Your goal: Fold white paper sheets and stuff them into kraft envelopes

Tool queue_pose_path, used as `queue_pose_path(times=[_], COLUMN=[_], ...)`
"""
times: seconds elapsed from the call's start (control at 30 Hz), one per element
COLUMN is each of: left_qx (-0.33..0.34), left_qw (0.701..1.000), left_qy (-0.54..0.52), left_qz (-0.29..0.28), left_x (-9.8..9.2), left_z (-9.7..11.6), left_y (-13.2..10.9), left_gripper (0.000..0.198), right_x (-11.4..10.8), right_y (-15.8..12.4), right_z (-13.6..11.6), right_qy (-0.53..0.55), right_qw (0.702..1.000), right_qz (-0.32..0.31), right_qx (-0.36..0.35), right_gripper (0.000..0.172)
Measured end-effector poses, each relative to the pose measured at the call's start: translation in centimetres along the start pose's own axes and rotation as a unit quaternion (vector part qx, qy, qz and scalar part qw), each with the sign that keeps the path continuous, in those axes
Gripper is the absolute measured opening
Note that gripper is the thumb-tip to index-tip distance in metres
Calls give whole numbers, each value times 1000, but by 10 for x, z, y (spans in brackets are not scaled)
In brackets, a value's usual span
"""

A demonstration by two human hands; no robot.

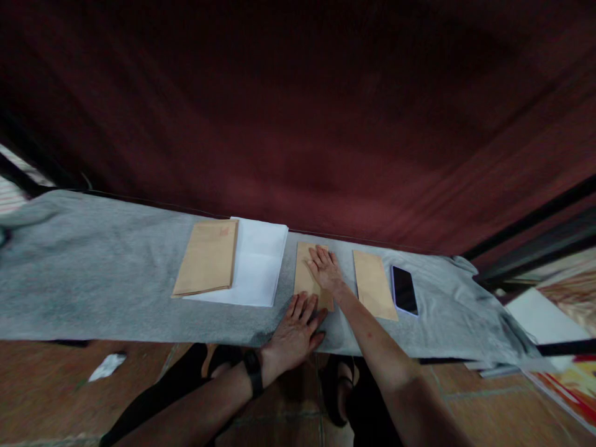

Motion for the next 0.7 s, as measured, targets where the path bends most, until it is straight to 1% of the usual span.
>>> queue_pose_path(times=[0.1,0.2,0.3,0.33,0.43,0.57,0.63,0.7], left_qx=[-2,-3,-1,1,5,14,21,22], left_qw=[1000,1000,1000,1000,1000,1000,1000,1000], left_qy=[9,12,10,8,5,10,13,15], left_qz=[1,-1,-12,-16,-24,-17,-13,-6], left_x=[1,-3,-7,-7,-7,-5,-4,-1], left_z=[0,1,2,2,2,2,2,2], left_y=[0,-2,-3,-3,-3,-5,-6,-7], left_gripper=[54,54,54,54,54,54,55,57], right_x=[-2,0,5,6,10,18,22,26], right_y=[2,-9,-31,-40,-69,-106,-121,-133], right_z=[-4,-11,-19,-21,-24,-27,-26,-21], right_qy=[9,34,77,95,150,210,242,267], right_qw=[1000,996,983,979,969,962,959,958], right_qz=[5,-24,-70,-83,-100,-76,-39,19], right_qx=[-16,-82,-148,-161,-169,-158,-142,-103], right_gripper=[52,52,54,55,56,52,50,46])
Point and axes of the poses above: each hand's wrist, its own y-axis towards the middle knuckle, its own x-axis out of the palm, z = x × y, the point moved 4 cm from there along y, towards the middle knuckle, and after that the axes turned 13 degrees about -z, right-handed, at the moved point
